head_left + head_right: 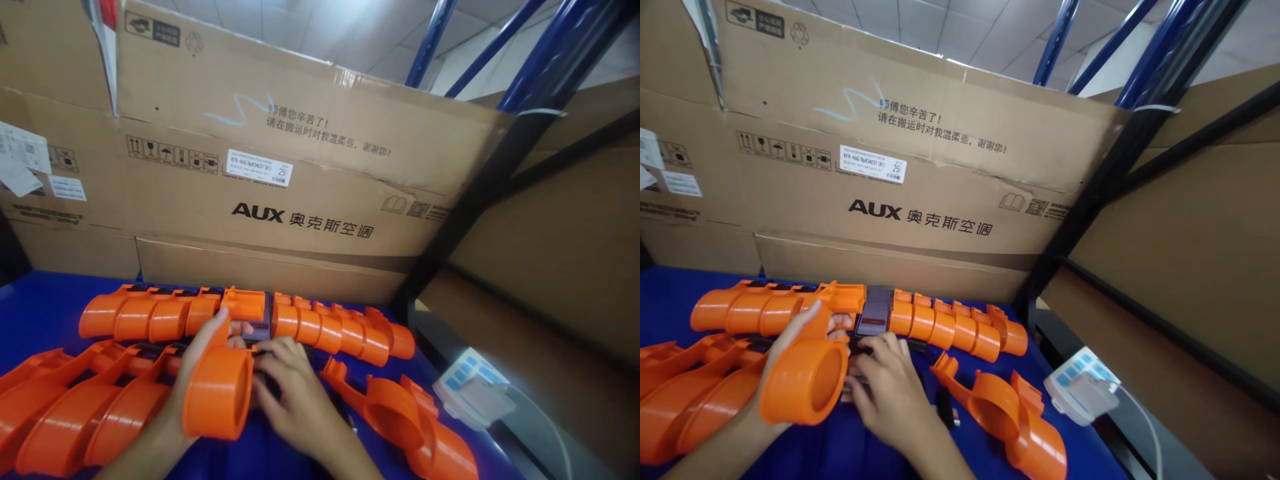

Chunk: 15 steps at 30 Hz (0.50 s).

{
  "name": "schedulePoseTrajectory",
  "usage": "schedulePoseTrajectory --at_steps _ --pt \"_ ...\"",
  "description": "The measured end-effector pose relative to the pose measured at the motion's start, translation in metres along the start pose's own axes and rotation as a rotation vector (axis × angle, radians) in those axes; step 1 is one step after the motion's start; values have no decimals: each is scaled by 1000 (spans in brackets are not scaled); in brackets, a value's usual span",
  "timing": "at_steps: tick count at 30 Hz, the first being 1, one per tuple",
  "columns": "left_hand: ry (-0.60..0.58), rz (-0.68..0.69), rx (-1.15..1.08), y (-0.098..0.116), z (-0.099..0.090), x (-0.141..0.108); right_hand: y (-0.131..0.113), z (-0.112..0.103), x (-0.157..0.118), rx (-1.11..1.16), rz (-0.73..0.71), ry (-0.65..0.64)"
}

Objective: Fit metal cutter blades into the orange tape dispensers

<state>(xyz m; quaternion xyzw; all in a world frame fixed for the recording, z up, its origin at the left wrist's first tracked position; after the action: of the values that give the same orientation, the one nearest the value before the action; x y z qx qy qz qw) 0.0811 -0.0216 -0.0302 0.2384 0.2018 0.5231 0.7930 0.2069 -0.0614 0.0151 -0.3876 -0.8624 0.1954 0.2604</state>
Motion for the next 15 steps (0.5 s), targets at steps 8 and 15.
schedulePoseTrajectory --at_steps 8,15 --pt "27 67 -260 6 11 -5 -13 35 18 -316 -74 -240" --pt "-63 78 -173 7 7 1 -15 40 22 -316 -117 -176"
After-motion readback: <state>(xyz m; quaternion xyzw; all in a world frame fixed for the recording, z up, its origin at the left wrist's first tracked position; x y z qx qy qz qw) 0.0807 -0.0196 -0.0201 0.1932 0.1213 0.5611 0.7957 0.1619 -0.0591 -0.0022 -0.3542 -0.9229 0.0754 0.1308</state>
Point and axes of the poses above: each hand's wrist, its own x-axis towards the middle knuckle, its own z-axis out of the palm, y = z × x, the point moved 8 cm from there along x, towards the middle knuckle, and after that the axes turned 10 degrees about -y, right-handed, at the moved point
